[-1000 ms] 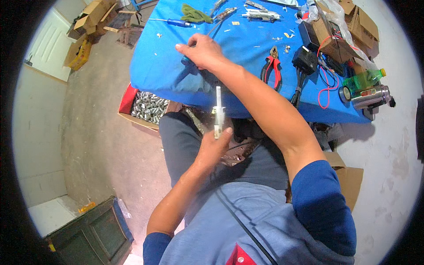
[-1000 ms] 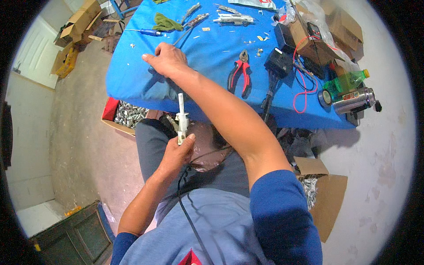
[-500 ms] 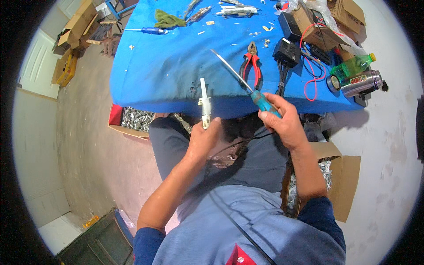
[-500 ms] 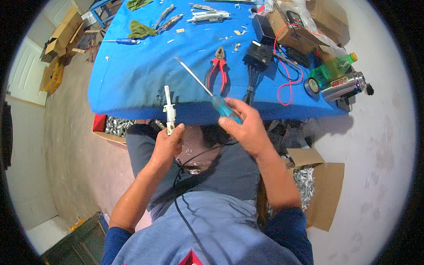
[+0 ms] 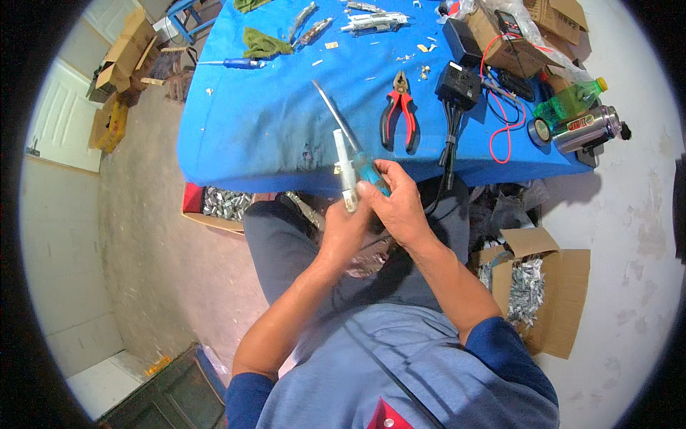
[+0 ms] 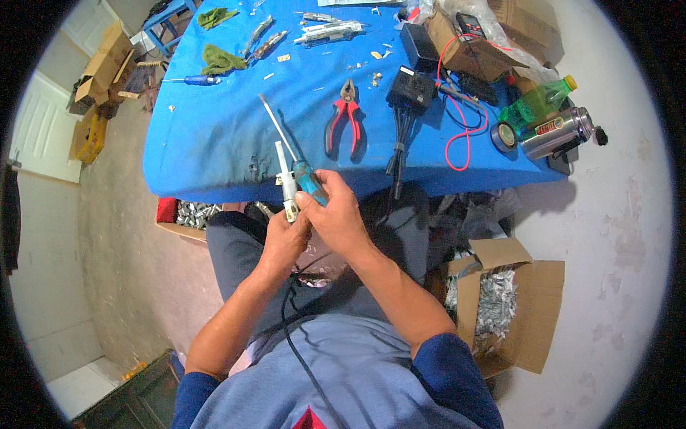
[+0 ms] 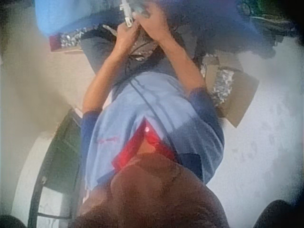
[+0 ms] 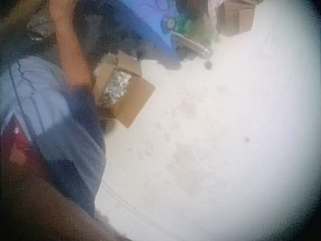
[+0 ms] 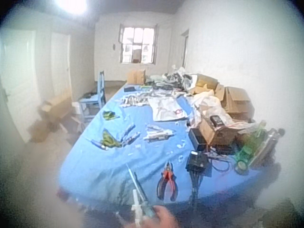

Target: The person uses pliers to crimp a metal collar onto a gray cable, then uses a screwdriver to tighten screws on a white plastic component.

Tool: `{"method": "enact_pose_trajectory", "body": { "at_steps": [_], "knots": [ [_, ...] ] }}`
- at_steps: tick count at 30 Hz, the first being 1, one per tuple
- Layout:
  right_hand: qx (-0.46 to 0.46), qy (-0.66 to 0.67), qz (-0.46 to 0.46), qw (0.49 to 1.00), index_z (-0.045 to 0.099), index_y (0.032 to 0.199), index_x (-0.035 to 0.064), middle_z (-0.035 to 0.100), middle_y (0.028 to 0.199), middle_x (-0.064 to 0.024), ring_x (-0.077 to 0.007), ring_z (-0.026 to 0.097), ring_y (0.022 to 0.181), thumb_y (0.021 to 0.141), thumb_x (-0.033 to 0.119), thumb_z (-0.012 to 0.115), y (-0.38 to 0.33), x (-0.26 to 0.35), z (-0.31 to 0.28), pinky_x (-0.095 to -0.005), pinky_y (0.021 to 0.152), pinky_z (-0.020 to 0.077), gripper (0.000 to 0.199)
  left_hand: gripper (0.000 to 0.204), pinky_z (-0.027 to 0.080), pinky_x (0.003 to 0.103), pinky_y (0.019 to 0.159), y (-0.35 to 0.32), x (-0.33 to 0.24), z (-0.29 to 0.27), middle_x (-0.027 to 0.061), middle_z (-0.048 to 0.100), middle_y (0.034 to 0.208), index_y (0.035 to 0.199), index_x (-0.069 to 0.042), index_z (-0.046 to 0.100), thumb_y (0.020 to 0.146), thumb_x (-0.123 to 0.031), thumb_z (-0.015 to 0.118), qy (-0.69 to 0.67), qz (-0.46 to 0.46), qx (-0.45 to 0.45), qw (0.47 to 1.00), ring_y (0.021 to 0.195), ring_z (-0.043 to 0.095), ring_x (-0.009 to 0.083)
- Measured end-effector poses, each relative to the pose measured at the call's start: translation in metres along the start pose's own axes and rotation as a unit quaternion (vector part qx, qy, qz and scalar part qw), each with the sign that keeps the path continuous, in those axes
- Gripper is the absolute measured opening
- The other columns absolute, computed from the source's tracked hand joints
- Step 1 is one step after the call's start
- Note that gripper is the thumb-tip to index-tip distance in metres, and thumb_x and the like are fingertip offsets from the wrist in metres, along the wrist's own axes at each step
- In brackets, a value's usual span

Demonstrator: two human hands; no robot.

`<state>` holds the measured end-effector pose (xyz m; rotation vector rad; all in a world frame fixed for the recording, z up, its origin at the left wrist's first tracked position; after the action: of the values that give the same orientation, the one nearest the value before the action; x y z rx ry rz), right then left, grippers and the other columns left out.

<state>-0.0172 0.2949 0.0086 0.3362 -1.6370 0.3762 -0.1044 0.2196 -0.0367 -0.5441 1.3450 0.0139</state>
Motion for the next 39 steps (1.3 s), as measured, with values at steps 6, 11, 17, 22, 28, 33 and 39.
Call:
{"method": "enact_pose_trajectory", "body": {
  "at_steps": [6,11,17,22,28,33,39],
  "knots": [
    [0.042,0.037,0.037,0.998,0.049,0.121,-0.0088,0.063,0.106,-0.0150,-0.0163,0.061,0.095,0.077,0.014,0.078,0.007,-0.009,0.014,-0.0297,0.084,0.0491,0.058,0.030,0.031,0.023,0.046,-0.002,-0.002,-0.005,-0.0051,0.048,0.064,0.080,-0.005,0.054,0.096,-0.031,0.056,0.018,0.006,-0.016,1.000,0.054,0.041,0.0040],
    [0.089,0.059,0.092,0.990,0.046,0.124,-0.0087,0.061,0.109,-0.0134,-0.0146,0.058,0.099,0.076,0.006,0.075,0.007,-0.007,0.025,-0.0277,0.086,0.0480,0.058,0.031,0.032,0.023,0.047,-0.006,0.000,-0.009,-0.0044,0.049,0.063,0.081,-0.004,0.054,0.095,-0.031,0.056,0.035,0.009,-0.015,0.999,0.054,0.042,0.0051],
    [0.120,0.172,0.113,0.971,0.049,0.124,-0.0084,0.061,0.111,-0.0132,-0.0146,0.058,0.100,0.076,0.002,0.072,0.011,0.001,0.026,-0.0278,0.085,0.0487,0.054,0.031,0.032,0.024,0.047,-0.015,-0.026,0.001,-0.0037,0.048,0.063,0.080,-0.005,0.054,0.092,-0.033,0.062,0.066,0.054,0.019,0.996,0.053,0.042,0.0059],
    [0.146,0.168,0.105,0.969,0.051,0.123,-0.0072,0.061,0.110,-0.0110,-0.0147,0.060,0.095,0.076,0.002,0.071,0.026,0.014,0.014,-0.0275,0.082,0.0505,0.052,0.033,0.028,0.023,0.046,-0.017,-0.018,-0.009,-0.0041,0.046,0.064,0.078,-0.008,0.052,0.089,-0.036,0.065,0.058,-0.036,0.076,0.995,0.052,0.039,0.0050],
    [0.236,-0.018,0.057,0.970,0.052,0.124,-0.0056,0.061,0.103,-0.0096,-0.0142,0.059,0.088,0.072,0.009,0.072,0.058,0.039,0.005,-0.0267,0.074,0.0502,0.057,0.033,0.027,0.022,0.046,-0.002,-0.036,-0.056,-0.0044,0.044,0.062,0.077,-0.010,0.052,0.091,-0.037,0.063,0.001,-0.045,0.004,0.999,0.050,0.037,0.0052],
    [0.315,-0.234,-0.030,0.920,0.059,0.117,-0.0043,0.064,0.097,-0.0128,-0.0185,0.059,0.088,0.066,0.019,0.069,0.092,0.068,0.017,-0.0307,0.078,0.0492,0.056,0.034,0.029,0.021,0.048,0.021,-0.078,-0.091,-0.0029,0.048,0.064,0.081,-0.007,0.056,0.090,-0.038,0.064,0.063,0.015,-0.055,0.996,0.054,0.040,0.0055],
    [0.405,-0.333,-0.183,0.831,0.061,0.113,-0.0017,0.065,0.095,-0.0177,-0.0273,0.061,0.085,0.062,0.020,0.066,0.126,0.077,0.056,-0.0365,0.077,0.0492,0.056,0.038,0.038,0.028,0.053,0.055,-0.124,-0.117,0.0018,0.053,0.065,0.077,-0.001,0.059,0.089,-0.037,0.065,0.242,0.162,-0.112,0.950,0.058,0.046,0.0115]
  ]
}}
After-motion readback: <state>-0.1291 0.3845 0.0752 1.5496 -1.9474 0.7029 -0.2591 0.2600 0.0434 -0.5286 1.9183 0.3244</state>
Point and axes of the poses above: each hand's wrist, its own y-axis towards the middle knuckle, its own z-axis out of the palm, x = y × z, the point moved 10 cm from there along y, towards the middle knuckle
